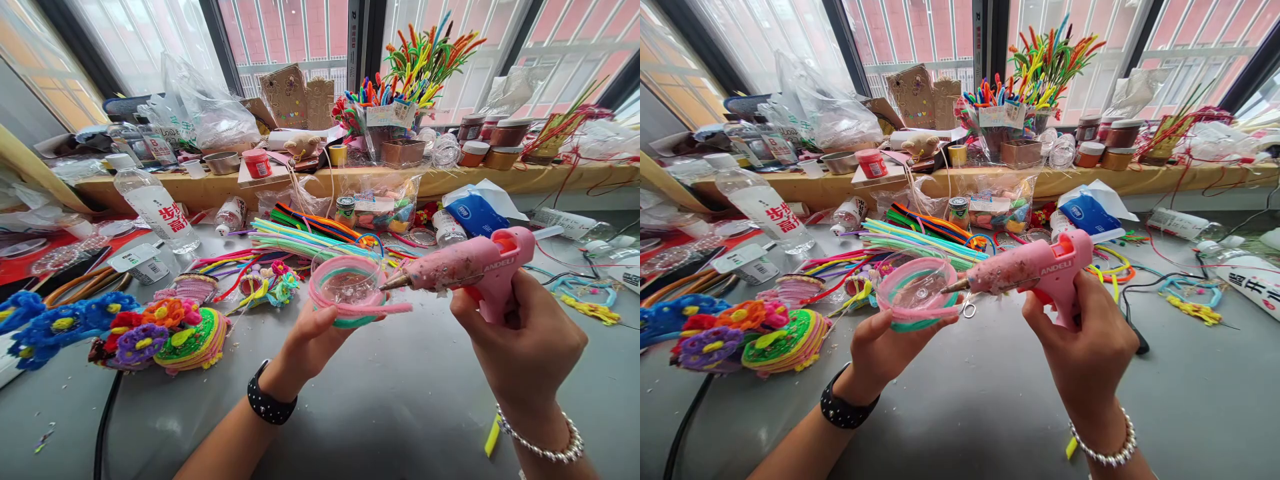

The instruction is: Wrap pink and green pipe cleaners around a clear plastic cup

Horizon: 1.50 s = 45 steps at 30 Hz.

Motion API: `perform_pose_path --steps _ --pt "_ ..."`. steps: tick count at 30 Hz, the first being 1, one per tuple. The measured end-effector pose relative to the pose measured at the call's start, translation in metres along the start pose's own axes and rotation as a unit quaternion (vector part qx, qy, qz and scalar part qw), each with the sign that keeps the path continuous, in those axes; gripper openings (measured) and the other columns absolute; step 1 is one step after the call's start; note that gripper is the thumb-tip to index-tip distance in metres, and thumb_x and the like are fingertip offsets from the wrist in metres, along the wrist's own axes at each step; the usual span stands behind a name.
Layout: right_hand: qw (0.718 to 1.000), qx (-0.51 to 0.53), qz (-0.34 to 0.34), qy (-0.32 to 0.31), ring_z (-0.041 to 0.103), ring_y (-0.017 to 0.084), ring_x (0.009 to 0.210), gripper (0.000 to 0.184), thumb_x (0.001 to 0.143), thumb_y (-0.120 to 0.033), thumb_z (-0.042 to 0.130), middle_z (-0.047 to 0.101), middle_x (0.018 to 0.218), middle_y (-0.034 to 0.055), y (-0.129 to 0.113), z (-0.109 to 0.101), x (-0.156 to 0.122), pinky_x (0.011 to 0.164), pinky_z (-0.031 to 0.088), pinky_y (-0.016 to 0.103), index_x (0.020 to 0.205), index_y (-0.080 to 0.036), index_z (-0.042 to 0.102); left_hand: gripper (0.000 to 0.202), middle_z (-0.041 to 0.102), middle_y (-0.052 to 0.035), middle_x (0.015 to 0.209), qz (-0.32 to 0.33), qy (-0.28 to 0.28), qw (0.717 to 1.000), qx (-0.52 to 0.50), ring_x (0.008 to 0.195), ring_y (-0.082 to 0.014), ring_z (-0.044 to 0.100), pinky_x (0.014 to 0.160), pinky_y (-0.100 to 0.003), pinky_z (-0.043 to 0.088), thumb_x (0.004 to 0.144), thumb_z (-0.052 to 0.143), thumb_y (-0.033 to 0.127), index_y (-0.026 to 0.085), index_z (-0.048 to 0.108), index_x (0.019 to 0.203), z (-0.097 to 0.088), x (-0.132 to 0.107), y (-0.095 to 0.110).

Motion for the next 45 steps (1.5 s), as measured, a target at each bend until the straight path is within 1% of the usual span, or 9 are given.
perform_pose_path --steps 5,9,12,16,20,27,34,38,45 --pt "1.0 0.003 -0.011 -0.001 0.03 0.009 0.043 0.032 0.069 -0.034 0.062 0.034 0.05 -0.0062 -0.0015 0.0006 -0.0007 0.044 0.025 0.025 0.06 -0.022 0.034 0.06 0.066 -0.0104 0.107 0.006 0.01 1.0 0.005 0.103 -0.031 0.059 0.086 -0.042 0.045 0.067 0.067 0.037 0.02 0.054 0.123 0.0 0.0007 0.0007" --pt "1.0 0.003 -0.003 -0.009 0.031 0.009 0.044 0.031 0.07 -0.034 0.061 0.035 0.051 -0.0054 0.0006 0.0011 -0.001 0.045 0.026 0.025 0.06 -0.023 0.033 0.063 0.066 -0.0111 0.109 0.007 0.011 1.0 0.014 0.104 -0.0327 0.058 0.088 -0.044 0.044 0.067 0.067 0.038 0.019 0.052 0.125 -0.0008 0.0007 0.0002" --pt "1.0 0.008 -0.011 0.0 0.03 0.009 0.044 0.033 0.069 -0.035 0.063 0.035 0.05 -0.0056 0.0001 -0.0014 -0.001 0.044 0.025 0.025 0.06 -0.023 0.034 0.063 0.066 -0.0114 0.11 0.004 0.009 1.0 0.01 0.105 -0.0333 0.058 0.089 -0.046 0.044 0.067 0.067 0.038 0.019 0.052 0.125 -0.0012 0.0004 -0.0003" --pt "1.0 0.005 0.004 -0.01 0.03 0.009 0.044 0.031 0.071 -0.037 0.059 0.035 0.051 -0.0051 0.0007 -0.0003 0.0 0.045 0.026 0.025 0.06 -0.023 0.034 0.06 0.066 -0.0104 0.109 0.006 0.006 1.0 -0.001 0.105 -0.032 0.059 0.089 -0.044 0.045 0.067 0.067 0.037 0.02 0.053 0.124 -0.0011 0.0005 0.0003" --pt "1.0 0.01 -0.015 0.007 0.029 0.008 0.042 0.033 0.068 -0.036 0.063 0.034 0.049 -0.0064 -0.0024 -0.0009 0.0015 0.043 0.025 0.024 0.059 -0.022 0.034 0.06 0.066 -0.0093 0.107 0.004 0.003 1.0 -0.007 0.105 -0.031 0.059 0.088 -0.042 0.045 0.068 0.068 0.036 0.02 0.053 0.124 -0.0012 0.0006 0.0002" --pt "1.0 0.01 0.014 -0.012 0.03 0.009 0.045 0.031 0.071 -0.037 0.059 0.034 0.052 -0.0051 0.0014 0.0018 -0.0004 0.046 0.026 0.026 0.059 -0.023 0.033 0.062 0.066 -0.0105 0.108 0.001 0.013 1.0 0.004 0.106 -0.0339 0.058 0.091 -0.047 0.044 0.066 0.068 0.038 0.019 0.054 0.123 -0.0019 0.0004 0.0003" --pt "1.0 0.011 0.018 -0.013 0.033 0.01 0.046 0.03 0.07 -0.035 0.06 0.036 0.052 -0.0049 0.0032 0.0013 -0.0005 0.047 0.026 0.025 0.059 -0.023 0.035 0.061 0.064 -0.0117 0.114 0.004 0.007 1.0 0.019 0.109 -0.035 0.056 0.091 -0.049 0.043 0.065 0.067 0.039 0.019 0.054 0.122 -0.0032 0.0002 0.0008" --pt "1.0 0.012 0.014 -0.009 0.032 0.01 0.046 0.031 0.07 -0.035 0.061 0.036 0.052 -0.0049 0.0035 0.0002 -0.0005 0.047 0.026 0.025 0.06 -0.022 0.034 0.061 0.064 -0.0125 0.113 0.004 0.012 1.0 0.023 0.108 -0.0355 0.056 0.091 -0.05 0.043 0.065 0.066 0.04 0.018 0.054 0.121 -0.0032 0.0003 0.0005" --pt "1.0 0.014 0.021 -0.01 0.031 0.009 0.046 0.031 0.069 -0.035 0.061 0.036 0.052 -0.0053 0.0053 0.0017 -0.001 0.047 0.026 0.024 0.06 -0.022 0.034 0.052 0.065 -0.0098 0.108 0.012 0.014 1.0 -0.002 0.102 -0.0292 0.058 0.085 -0.041 0.048 0.065 0.068 0.035 0.018 0.06 0.114 -0.0013 -0.0001 0.0024"
Point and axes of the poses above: each hand's wrist, its own x-axis towards the middle knuckle, its own z-axis out of the palm, y = z × x, the point moved 7 cm from there along x, towards the middle knuckle
